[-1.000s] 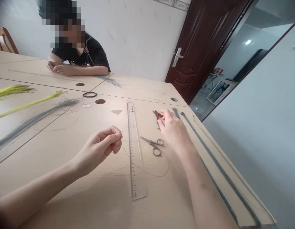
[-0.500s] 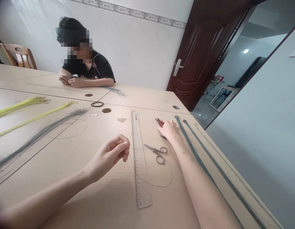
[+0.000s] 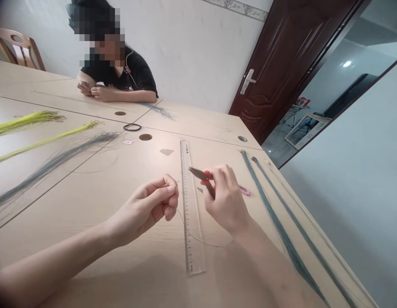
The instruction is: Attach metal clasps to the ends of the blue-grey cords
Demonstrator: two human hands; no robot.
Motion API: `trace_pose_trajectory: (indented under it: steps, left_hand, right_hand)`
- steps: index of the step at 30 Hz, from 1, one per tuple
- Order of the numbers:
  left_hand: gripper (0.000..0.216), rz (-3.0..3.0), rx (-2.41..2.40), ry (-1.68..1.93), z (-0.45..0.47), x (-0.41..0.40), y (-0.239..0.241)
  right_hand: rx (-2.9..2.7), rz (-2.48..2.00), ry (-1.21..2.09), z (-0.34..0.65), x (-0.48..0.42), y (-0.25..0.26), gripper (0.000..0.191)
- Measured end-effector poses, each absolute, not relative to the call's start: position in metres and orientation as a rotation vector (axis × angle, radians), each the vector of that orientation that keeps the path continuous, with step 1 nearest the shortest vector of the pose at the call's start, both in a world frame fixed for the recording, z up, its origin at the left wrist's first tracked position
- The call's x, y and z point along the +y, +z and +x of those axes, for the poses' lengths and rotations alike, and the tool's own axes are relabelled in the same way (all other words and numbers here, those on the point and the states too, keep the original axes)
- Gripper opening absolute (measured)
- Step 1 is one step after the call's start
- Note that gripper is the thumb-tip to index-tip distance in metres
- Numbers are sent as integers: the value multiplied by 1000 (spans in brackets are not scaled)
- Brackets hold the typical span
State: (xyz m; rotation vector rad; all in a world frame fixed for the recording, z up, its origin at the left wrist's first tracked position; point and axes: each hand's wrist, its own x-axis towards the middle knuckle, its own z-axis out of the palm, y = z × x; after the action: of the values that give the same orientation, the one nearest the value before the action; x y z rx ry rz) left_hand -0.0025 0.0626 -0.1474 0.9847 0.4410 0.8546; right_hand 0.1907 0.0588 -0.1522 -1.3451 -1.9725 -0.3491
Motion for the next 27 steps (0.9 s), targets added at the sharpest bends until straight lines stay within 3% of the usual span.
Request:
trace_pose_trajectory:
  steps: [10,27]
  left_hand:
    - [18,760,301,775,-1,60,-148]
    - [13,750,279,702,1,60,-150]
  right_hand:
    - [-2067,-1034,-493,198,45,-159,18]
    - [-2120,-1012,-418,195,40,-157,17]
